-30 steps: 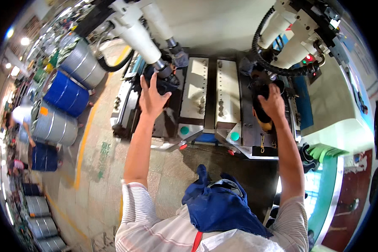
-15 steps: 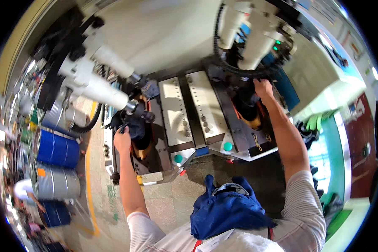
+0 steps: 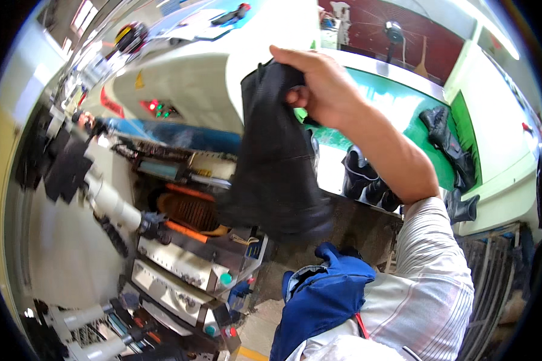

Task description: The person operates a shoe-shaping machine by loading boots onto heated molds, activating the mechanical press, and then transferring the boots to a conveyor belt.

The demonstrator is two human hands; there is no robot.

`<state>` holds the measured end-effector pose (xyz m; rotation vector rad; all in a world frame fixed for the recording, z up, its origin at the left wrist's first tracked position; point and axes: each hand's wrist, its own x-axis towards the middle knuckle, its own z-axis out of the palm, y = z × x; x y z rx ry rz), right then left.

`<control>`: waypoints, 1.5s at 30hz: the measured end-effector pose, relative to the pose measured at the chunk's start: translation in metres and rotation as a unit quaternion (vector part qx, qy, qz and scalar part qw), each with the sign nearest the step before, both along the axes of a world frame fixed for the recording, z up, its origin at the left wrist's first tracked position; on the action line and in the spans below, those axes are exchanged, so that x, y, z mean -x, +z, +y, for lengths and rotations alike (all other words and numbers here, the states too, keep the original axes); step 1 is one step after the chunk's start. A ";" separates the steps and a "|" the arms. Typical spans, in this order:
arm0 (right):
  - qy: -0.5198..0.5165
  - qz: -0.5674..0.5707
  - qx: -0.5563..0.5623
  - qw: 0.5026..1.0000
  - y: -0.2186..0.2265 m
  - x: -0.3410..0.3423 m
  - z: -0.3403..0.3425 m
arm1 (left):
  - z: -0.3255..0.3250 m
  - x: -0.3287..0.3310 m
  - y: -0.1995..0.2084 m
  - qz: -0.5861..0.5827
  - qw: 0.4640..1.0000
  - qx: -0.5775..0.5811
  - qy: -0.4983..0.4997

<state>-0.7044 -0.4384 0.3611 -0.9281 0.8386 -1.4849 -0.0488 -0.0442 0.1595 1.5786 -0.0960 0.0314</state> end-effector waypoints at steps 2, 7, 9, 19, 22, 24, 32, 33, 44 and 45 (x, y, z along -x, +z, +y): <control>-0.030 0.044 -0.005 0.999 0.000 0.068 0.006 | -0.021 0.060 0.022 -0.038 0.999 -0.035 0.005; -0.110 0.251 -0.073 0.959 -0.046 0.207 -0.042 | -0.060 0.200 0.065 -0.092 0.992 -0.084 0.010; -0.177 0.293 -0.081 0.936 -0.085 0.289 -0.080 | -0.075 0.254 0.084 -0.106 0.990 -0.088 0.004; -0.439 0.036 -0.366 0.820 -0.487 0.588 -0.157 | -0.119 0.507 0.165 -0.160 0.979 -0.120 -0.037; -0.409 -0.054 -0.453 0.790 -0.580 0.615 -0.108 | -0.162 0.569 0.188 -0.126 0.978 -0.105 -0.128; -0.305 -0.039 -0.439 0.844 -0.593 0.573 -0.087 | -0.179 0.597 0.199 0.074 0.967 -0.084 -0.229; -0.246 0.061 -0.337 0.907 -0.513 0.566 0.033 | -0.389 0.861 0.107 -0.048 0.694 -0.079 -0.714; -0.274 0.066 -0.331 0.901 -0.498 0.574 0.055 | -0.419 0.901 0.099 -0.102 0.586 -0.089 -0.799; -0.415 0.116 -0.431 0.793 -0.458 0.553 0.280 | -0.615 1.120 -0.192 0.044 0.486 -0.206 -0.848; -0.405 0.143 -0.450 0.783 -0.457 0.543 0.286 | -0.638 1.100 -0.245 -0.141 0.457 -0.135 -0.868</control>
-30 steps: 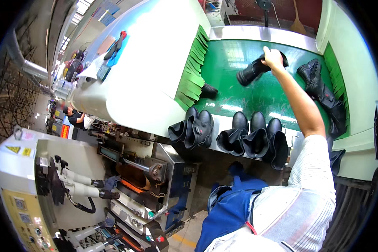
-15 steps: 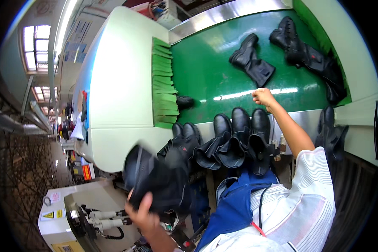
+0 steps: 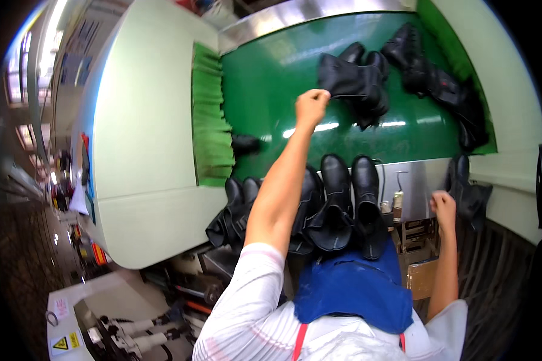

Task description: The person operates a shoe-shaping machine by loading boots onto heated molds, activating the mechanical press, and then transferring the boots to a conveyor belt.

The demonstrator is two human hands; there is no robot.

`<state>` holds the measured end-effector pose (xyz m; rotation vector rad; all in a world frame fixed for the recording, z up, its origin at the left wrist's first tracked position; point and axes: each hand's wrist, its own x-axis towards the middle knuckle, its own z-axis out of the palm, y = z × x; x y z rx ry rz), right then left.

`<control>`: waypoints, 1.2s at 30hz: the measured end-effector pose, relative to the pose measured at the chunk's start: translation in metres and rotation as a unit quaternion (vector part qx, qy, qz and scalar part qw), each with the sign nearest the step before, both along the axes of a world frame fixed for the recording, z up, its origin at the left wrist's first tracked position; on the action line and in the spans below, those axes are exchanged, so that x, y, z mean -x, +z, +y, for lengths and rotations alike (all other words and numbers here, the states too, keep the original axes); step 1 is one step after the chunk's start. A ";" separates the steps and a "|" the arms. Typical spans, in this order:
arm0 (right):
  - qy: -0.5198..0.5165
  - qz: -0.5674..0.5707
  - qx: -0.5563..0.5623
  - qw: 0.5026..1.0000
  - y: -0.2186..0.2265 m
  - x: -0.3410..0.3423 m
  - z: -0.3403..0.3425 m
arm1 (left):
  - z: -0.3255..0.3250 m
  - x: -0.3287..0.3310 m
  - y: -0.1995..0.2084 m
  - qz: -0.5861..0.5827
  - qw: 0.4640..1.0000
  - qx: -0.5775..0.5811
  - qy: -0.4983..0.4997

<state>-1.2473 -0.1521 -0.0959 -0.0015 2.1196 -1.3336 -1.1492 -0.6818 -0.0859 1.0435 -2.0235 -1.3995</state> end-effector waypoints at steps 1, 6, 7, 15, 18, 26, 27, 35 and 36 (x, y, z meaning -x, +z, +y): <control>-0.008 -0.023 -0.017 1.000 -0.009 -0.014 0.025 | 0.012 0.001 -0.006 -0.069 0.986 0.144 -0.037; 0.032 -0.090 -0.115 0.989 -0.008 -0.082 0.068 | -0.081 -0.126 -0.075 -0.398 0.824 0.390 -0.102; 0.040 -0.100 -0.137 0.985 -0.005 -0.094 0.073 | -0.093 -0.147 -0.072 -0.455 0.799 0.377 -0.108; 0.076 -0.067 -0.202 0.974 0.013 -0.119 0.063 | -0.213 -0.248 -0.105 -0.469 0.698 0.483 -0.245; 0.066 -0.050 -0.202 0.976 0.011 -0.129 0.053 | -0.231 -0.206 -0.078 -0.471 0.720 0.418 -0.291; 0.067 -0.043 -0.202 0.976 0.029 -0.129 0.000 | -0.246 -0.098 -0.033 -0.200 0.931 0.290 -0.095; 0.080 -0.027 -0.207 0.975 0.031 -0.128 -0.005 | -0.251 -0.093 -0.039 -0.171 0.940 0.291 -0.057; 0.125 -0.045 -0.209 0.969 0.005 -0.153 -0.004 | -0.137 -0.144 -0.063 -0.179 0.919 0.307 -0.170; 0.142 -0.047 -0.214 0.965 0.003 -0.156 0.000 | -0.117 -0.159 -0.080 -0.155 0.902 0.348 -0.204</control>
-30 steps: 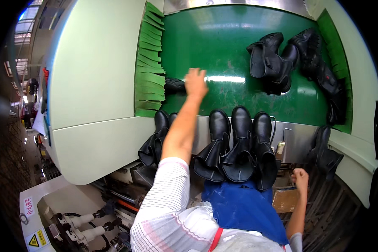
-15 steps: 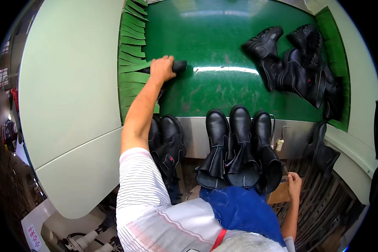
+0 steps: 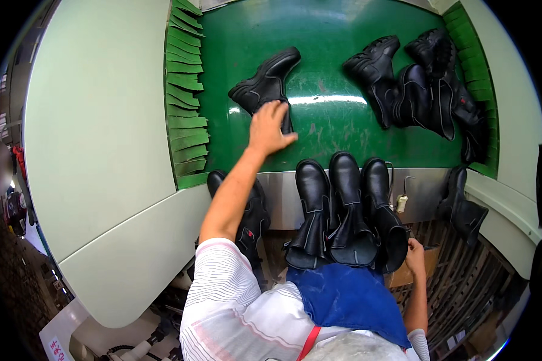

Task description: The person operates a shoe-shaping machine by loading boots onto heated molds, activating the mechanical press, and then transferring the boots to a conveyor belt.

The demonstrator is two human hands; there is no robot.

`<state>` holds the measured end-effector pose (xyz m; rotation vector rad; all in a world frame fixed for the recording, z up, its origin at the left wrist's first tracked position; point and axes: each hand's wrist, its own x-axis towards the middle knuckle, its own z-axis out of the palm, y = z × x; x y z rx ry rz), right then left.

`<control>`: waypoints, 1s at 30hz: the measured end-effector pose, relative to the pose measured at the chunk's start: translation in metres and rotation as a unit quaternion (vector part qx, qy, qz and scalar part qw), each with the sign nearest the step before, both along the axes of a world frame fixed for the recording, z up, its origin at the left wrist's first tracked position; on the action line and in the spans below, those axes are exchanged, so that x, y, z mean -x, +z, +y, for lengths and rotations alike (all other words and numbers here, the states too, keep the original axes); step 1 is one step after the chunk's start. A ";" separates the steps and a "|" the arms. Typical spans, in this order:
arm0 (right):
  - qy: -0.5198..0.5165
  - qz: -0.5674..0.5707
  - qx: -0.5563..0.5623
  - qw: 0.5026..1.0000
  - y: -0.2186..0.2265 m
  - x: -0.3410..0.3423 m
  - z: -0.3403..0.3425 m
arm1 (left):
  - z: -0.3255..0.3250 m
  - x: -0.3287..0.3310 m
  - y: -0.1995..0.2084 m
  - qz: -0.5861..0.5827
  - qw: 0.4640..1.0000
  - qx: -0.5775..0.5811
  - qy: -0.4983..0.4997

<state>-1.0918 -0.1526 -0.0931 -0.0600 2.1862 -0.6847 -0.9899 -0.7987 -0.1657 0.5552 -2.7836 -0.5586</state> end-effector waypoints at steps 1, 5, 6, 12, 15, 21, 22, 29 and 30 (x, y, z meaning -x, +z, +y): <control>0.017 -0.033 -0.040 0.999 0.014 0.002 -0.015 | 0.010 -0.013 -0.014 -0.057 0.998 0.033 -0.005; -0.007 0.021 0.021 1.000 0.012 -0.003 -0.001 | 0.003 -0.027 -0.068 -0.088 0.993 -0.026 0.077; -0.032 0.038 0.023 0.998 0.015 -0.002 0.001 | -0.001 -0.020 -0.057 -0.116 0.985 -0.070 0.111; -0.041 0.165 0.120 0.978 0.043 0.057 -0.060 | -0.041 0.015 0.031 0.081 0.920 -0.195 0.331; 0.025 0.177 0.187 0.966 0.093 0.072 -0.166 | -0.037 0.007 0.072 0.109 0.917 -0.204 0.326; 0.256 0.103 0.262 0.925 0.122 0.046 -0.344 | 0.006 -0.044 0.057 0.008 0.945 -0.213 0.249; 0.317 0.106 0.258 0.906 0.120 0.039 -0.367 | 0.017 -0.047 0.051 -0.020 0.947 -0.206 0.246; 0.514 0.251 0.146 0.807 0.047 0.011 -0.450 | -0.003 -0.021 0.106 0.030 0.981 -0.056 0.184; 0.505 0.272 0.142 0.807 0.037 0.012 -0.455 | -0.015 -0.013 0.104 0.007 0.955 -0.144 0.260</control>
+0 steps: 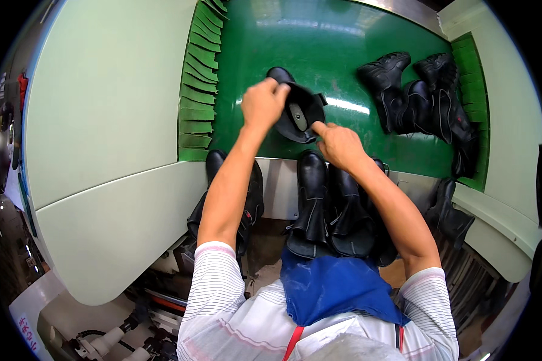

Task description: The person operates a shoe-shaping machine by loading boots onto heated molds, activating the mechanical press, and then transferring the boots to a conveyor belt.

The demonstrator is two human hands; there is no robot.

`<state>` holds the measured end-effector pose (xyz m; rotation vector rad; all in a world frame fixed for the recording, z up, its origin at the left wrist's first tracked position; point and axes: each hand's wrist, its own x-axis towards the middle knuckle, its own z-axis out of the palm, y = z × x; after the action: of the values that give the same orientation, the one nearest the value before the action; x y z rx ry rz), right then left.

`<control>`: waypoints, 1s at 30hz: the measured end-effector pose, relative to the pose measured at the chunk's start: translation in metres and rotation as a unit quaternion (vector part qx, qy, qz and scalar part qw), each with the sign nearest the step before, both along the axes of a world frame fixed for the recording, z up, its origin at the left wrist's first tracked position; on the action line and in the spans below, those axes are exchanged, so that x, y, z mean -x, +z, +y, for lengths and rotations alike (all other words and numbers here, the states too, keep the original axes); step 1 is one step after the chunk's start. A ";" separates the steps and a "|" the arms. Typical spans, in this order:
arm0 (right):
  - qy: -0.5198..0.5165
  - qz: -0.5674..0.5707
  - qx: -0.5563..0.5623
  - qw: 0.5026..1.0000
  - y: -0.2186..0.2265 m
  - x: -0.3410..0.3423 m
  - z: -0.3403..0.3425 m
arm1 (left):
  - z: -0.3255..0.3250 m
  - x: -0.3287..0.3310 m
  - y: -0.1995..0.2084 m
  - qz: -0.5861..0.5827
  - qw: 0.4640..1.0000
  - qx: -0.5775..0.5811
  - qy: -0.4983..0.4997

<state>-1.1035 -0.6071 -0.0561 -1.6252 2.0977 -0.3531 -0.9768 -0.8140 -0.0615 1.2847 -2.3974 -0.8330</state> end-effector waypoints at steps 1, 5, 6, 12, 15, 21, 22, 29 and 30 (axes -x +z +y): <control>-0.023 -0.002 0.022 0.999 0.004 -0.001 -0.003 | -0.016 -0.001 -0.007 -0.009 0.999 -0.007 0.032; -0.046 -0.004 0.043 0.998 0.005 -0.005 -0.010 | -0.028 0.005 -0.022 0.004 0.998 -0.039 0.055; -0.053 -0.001 0.036 0.998 0.008 -0.008 -0.013 | -0.027 0.008 -0.022 0.012 0.997 -0.048 0.060; -0.082 0.008 0.066 0.994 -0.016 -0.007 -0.041 | 0.009 -0.026 -0.033 0.223 0.960 -0.124 0.111; -0.031 0.047 0.132 0.990 0.008 0.026 -0.077 | 0.061 -0.064 0.001 0.252 0.948 -0.110 0.160; 0.129 0.099 0.247 0.955 0.154 -0.049 -0.059 | 0.205 -0.154 0.089 0.197 0.966 -0.007 0.169; 0.165 0.099 0.278 0.941 0.184 -0.067 -0.042 | 0.231 -0.167 0.105 0.195 0.963 0.022 0.184; 0.351 -0.114 0.416 0.831 0.351 -0.167 0.136 | 0.415 -0.231 0.179 0.234 0.935 0.156 0.216; 0.390 -0.137 0.432 0.801 0.360 -0.184 0.155 | 0.444 -0.239 0.192 0.238 0.927 0.159 0.242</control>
<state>-0.9199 -0.4520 0.3043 -2.5462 0.8760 -1.2627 -0.7375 -0.3697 0.1306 1.2778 -1.6499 -0.5044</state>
